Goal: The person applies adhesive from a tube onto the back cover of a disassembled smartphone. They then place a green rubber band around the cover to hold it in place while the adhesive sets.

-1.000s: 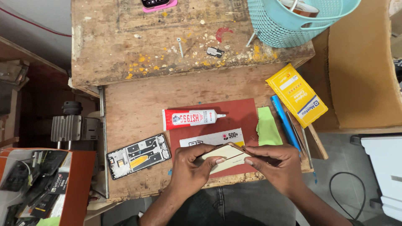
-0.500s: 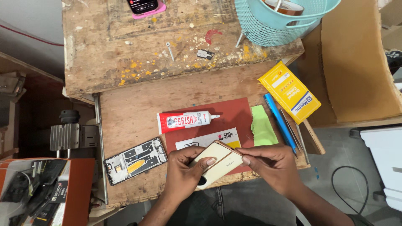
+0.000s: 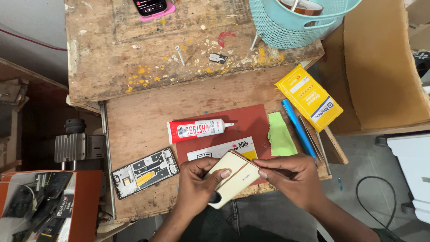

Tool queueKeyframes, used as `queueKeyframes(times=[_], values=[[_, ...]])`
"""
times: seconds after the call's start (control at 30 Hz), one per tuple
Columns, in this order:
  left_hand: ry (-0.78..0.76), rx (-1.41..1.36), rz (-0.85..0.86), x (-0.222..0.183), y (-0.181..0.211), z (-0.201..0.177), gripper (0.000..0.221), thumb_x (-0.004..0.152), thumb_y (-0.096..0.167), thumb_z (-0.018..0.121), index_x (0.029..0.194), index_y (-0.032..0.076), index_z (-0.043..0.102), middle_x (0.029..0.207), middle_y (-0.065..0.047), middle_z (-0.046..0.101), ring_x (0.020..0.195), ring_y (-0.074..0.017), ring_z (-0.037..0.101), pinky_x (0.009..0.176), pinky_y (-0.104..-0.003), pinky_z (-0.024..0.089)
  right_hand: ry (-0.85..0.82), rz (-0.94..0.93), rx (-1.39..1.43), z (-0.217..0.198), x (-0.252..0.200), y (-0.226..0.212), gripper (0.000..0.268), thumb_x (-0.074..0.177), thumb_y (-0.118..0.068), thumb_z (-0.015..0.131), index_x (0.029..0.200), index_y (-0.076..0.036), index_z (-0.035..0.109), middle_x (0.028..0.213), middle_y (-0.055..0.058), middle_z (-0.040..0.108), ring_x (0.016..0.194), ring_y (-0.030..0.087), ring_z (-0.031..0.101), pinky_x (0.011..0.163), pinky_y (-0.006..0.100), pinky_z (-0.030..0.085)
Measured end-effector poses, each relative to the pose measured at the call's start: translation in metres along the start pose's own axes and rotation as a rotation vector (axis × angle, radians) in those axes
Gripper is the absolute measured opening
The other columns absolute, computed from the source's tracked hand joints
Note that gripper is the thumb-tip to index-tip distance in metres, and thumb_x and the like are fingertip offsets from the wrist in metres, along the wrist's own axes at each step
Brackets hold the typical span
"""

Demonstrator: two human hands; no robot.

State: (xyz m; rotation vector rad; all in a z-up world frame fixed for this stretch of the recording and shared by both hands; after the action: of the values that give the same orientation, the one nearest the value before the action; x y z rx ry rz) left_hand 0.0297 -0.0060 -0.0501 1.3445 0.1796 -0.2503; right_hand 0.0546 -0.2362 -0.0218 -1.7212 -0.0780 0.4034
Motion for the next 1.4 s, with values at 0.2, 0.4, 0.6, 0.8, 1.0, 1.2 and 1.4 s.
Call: queueKeyframes(times=[0.2, 0.4, 0.6, 0.8, 1.0, 1.2, 1.4], values=[[-0.089, -0.290, -0.130, 0.004, -0.013, 0.000, 0.021, 0.091, 0.011, 0.075, 0.097, -0.009, 0.076, 0.084, -0.015, 0.080, 0.068, -0.0119, 0.073, 0.063, -0.026, 0.060, -0.102, -0.059, 0.253, -0.001, -0.004, -0.018, 0.036, 0.093, 0.001, 0.059, 0.128, 0.012, 0.065, 0.105, 0.025, 0.080, 0.091, 0.028, 0.082, 0.081, 0.042, 0.068], [-0.125, -0.426, -0.243, 0.003, -0.029, 0.008, 0.021, 0.091, 0.009, 0.074, 0.102, -0.009, 0.076, 0.086, -0.015, 0.080, 0.069, -0.0131, 0.074, 0.064, -0.027, 0.060, -0.088, -0.083, 0.202, 0.006, -0.009, -0.017, 0.024, 0.088, 0.004, 0.072, 0.110, 0.015, 0.074, 0.099, 0.024, 0.080, 0.090, 0.024, 0.079, 0.081, 0.039, 0.065], [-0.150, -0.440, -0.248, 0.001, -0.030, 0.015, 0.021, 0.092, 0.008, 0.073, 0.103, -0.010, 0.075, 0.087, -0.015, 0.080, 0.072, -0.0134, 0.074, 0.067, -0.027, 0.060, -0.028, -0.183, -0.022, 0.009, -0.011, -0.032, 0.014, 0.082, 0.001, 0.081, 0.095, 0.008, 0.078, 0.086, 0.014, 0.082, 0.074, 0.013, 0.077, 0.066, 0.026, 0.062], [-0.139, -0.361, -0.210, 0.001, -0.024, 0.015, 0.022, 0.092, 0.011, 0.074, 0.102, -0.008, 0.076, 0.086, -0.015, 0.080, 0.072, -0.0129, 0.074, 0.066, -0.027, 0.060, -0.011, -0.179, -0.091, 0.007, -0.011, -0.039, 0.009, 0.084, -0.001, 0.078, 0.091, 0.004, 0.081, 0.075, 0.010, 0.084, 0.062, 0.010, 0.076, 0.055, 0.022, 0.056], [-0.081, -0.217, -0.087, -0.001, -0.012, 0.010, 0.021, 0.090, 0.012, 0.075, 0.098, -0.008, 0.077, 0.085, -0.013, 0.081, 0.071, -0.0110, 0.074, 0.065, -0.025, 0.059, -0.020, -0.216, -0.107, 0.003, -0.012, -0.028, 0.012, 0.085, -0.001, 0.080, 0.095, 0.005, 0.080, 0.079, 0.011, 0.081, 0.067, 0.010, 0.069, 0.060, 0.023, 0.053], [-0.012, -0.065, -0.028, -0.009, 0.003, 0.007, 0.014, 0.089, 0.005, 0.077, 0.094, -0.007, 0.078, 0.080, -0.009, 0.080, 0.067, -0.0060, 0.069, 0.060, -0.023, 0.055, -0.019, 0.003, -0.031, 0.001, -0.006, -0.007, 0.024, 0.086, -0.005, 0.076, 0.106, 0.008, 0.081, 0.090, 0.015, 0.084, 0.077, 0.015, 0.074, 0.069, 0.028, 0.061], [0.023, 0.017, -0.021, -0.013, 0.012, 0.005, 0.016, 0.087, 0.008, 0.079, 0.096, -0.005, 0.079, 0.078, -0.007, 0.080, 0.065, -0.0034, 0.066, 0.059, -0.022, 0.054, -0.050, 0.103, 0.053, 0.006, -0.003, 0.004, 0.027, 0.088, -0.009, 0.069, 0.106, 0.009, 0.080, 0.093, 0.016, 0.086, 0.079, 0.019, 0.082, 0.073, 0.034, 0.068]])
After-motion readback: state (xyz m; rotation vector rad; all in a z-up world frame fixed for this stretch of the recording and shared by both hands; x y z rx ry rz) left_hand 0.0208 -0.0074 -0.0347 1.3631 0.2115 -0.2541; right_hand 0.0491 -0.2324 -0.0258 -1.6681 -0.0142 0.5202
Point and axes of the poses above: each hand's wrist, its own x-axis towards the middle knuckle, its own z-axis out of the palm, y = z × x, the point moved 6 cm from there along x, towards the middle knuckle
